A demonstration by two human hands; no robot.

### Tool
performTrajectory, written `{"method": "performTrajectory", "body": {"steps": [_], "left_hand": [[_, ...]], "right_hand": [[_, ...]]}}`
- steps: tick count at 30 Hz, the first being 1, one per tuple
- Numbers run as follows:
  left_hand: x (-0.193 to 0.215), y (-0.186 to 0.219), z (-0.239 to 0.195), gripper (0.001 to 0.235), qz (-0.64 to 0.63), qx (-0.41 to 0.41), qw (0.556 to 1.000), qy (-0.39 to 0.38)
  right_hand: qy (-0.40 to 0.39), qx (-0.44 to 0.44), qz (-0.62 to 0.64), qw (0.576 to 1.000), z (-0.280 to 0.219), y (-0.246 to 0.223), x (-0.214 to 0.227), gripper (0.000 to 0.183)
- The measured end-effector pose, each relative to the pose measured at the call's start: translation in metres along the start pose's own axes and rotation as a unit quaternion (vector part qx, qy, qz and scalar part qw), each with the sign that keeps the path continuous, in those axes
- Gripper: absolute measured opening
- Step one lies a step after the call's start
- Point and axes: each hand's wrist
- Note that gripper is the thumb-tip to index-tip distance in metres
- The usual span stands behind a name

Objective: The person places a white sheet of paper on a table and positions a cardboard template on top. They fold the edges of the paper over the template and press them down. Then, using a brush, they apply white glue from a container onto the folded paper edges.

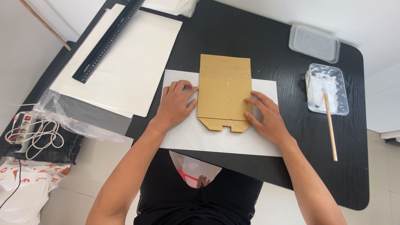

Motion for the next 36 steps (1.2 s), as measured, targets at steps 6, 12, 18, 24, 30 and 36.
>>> {"method": "performTrajectory", "body": {"steps": [6, 12, 18, 24, 30, 36], "left_hand": [[0.003, 0.006, 0.008, 0.047, -0.009, -0.015, 0.998, -0.062], [0.005, 0.009, 0.009, 0.048, -0.010, -0.017, 0.997, -0.079], [0.005, 0.008, 0.006, 0.046, -0.014, -0.022, 0.998, -0.060], [0.007, 0.006, 0.002, 0.043, -0.029, -0.018, 0.998, -0.050], [0.009, 0.007, 0.001, 0.046, -0.015, -0.012, 0.998, -0.066], [0.017, 0.009, -0.003, 0.051, -0.012, -0.012, 0.995, -0.098]], "right_hand": [[0.021, -0.020, 0.022, 0.999, 0.003, 0.011, 0.006, 0.040], [0.055, -0.064, 0.048, 0.995, -0.001, 0.012, 0.008, 0.045], [0.049, -0.060, 0.036, 0.996, 0.000, 0.009, 0.008, 0.043], [0.047, -0.046, 0.036, 0.997, 0.001, 0.016, 0.004, 0.043], [0.025, -0.040, 0.045, 0.998, 0.001, 0.015, 0.011, 0.044], [0.024, -0.046, 0.043, 0.998, 0.000, 0.012, 0.011, 0.045]]}}
Point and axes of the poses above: each hand's wrist, its own z-axis towards the middle knuckle, its own x-axis out of the back of the hand, y = z × x, and after that the axes turned 1 degree about y, right-handed
